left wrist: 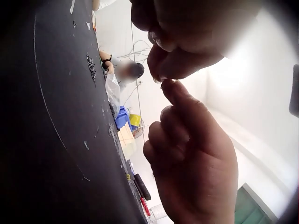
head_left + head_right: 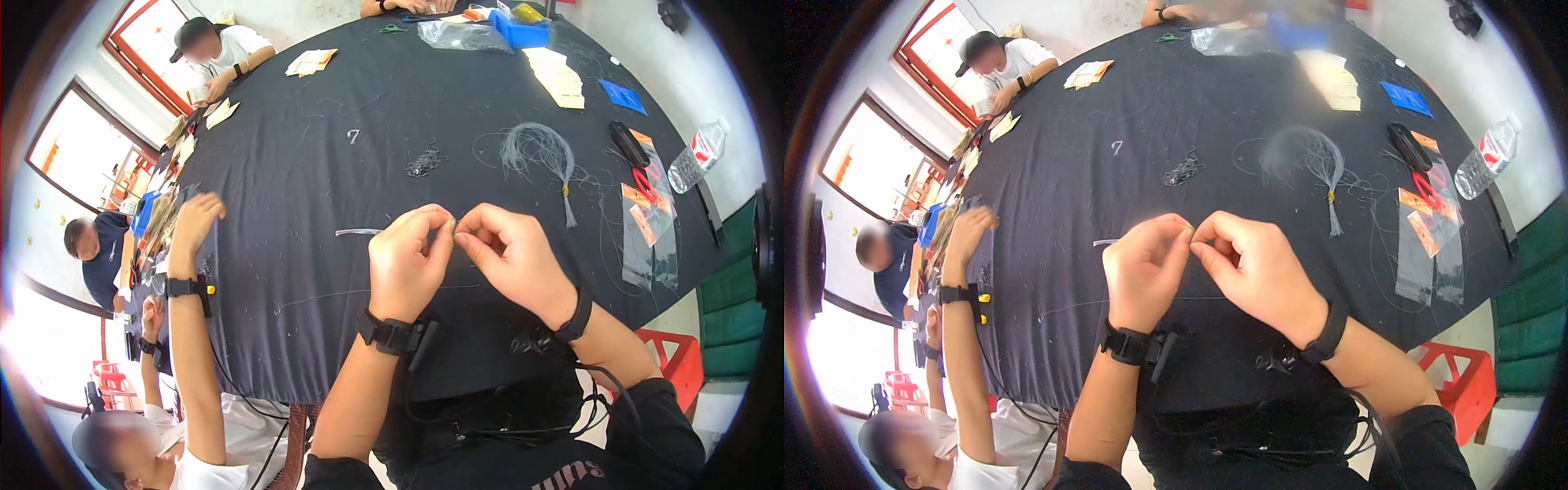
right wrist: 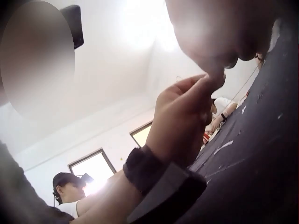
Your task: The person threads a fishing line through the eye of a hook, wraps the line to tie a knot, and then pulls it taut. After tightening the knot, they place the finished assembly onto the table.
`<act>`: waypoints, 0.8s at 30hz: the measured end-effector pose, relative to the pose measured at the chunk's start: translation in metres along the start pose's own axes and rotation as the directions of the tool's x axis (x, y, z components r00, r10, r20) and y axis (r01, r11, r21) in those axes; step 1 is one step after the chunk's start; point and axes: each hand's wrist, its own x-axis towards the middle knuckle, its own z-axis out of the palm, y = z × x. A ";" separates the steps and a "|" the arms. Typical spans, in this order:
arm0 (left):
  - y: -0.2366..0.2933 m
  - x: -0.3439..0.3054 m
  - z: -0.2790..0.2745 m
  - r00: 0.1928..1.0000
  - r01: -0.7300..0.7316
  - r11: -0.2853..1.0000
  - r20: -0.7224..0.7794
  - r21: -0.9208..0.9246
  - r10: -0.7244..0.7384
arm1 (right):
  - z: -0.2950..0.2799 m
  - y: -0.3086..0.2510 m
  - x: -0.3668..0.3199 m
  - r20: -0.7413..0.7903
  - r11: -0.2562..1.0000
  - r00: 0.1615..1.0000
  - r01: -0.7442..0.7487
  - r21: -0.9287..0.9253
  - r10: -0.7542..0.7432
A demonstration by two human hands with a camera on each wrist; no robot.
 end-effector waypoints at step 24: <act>-0.006 -0.005 0.004 0.990 0.136 0.924 0.017 -0.357 -0.139 | -0.012 0.017 0.013 0.048 0.903 0.986 -0.168 0.396 0.163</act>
